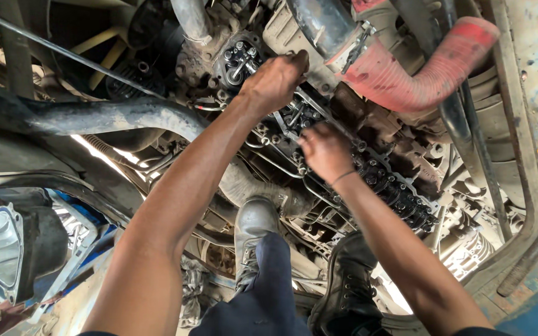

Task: The person uses two wrenches to tighten bolts on the exposed valve train of a vehicle engine. They systematically move along the cylinder head, adjusting multiple fasteners while standing in the engine bay.

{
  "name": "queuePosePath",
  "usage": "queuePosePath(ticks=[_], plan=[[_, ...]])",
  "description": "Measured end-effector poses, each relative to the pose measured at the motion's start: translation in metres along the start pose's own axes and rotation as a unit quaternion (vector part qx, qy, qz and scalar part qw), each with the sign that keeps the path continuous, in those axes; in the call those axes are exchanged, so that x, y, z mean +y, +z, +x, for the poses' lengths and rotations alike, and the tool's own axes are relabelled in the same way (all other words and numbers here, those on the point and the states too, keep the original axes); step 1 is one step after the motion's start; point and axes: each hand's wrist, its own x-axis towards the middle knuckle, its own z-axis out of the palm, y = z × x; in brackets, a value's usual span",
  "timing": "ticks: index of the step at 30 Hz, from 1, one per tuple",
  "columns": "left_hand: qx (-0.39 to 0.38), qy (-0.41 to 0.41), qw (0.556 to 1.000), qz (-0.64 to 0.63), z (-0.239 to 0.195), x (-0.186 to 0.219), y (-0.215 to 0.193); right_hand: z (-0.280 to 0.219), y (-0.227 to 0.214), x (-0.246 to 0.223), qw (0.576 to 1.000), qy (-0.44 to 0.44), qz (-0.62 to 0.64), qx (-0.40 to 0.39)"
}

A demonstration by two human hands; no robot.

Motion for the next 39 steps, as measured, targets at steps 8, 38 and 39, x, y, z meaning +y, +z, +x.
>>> queuePosePath(ticks=[8, 38, 39], plan=[[0.007, -0.009, 1.0, 0.016, -0.002, 0.002, -0.003, 0.009, 0.034, -0.025, 0.998, 0.031, -0.033, -0.046], [-0.001, -0.016, 1.0, 0.013, 0.003, -0.001, 0.004, 0.011, 0.031, -0.025, 0.999, -0.022, 0.006, 0.025], [-0.001, -0.014, 1.0, 0.018, 0.003, -0.001, 0.004, 0.01, 0.027, -0.024, 0.999, -0.02, 0.014, 0.024]])
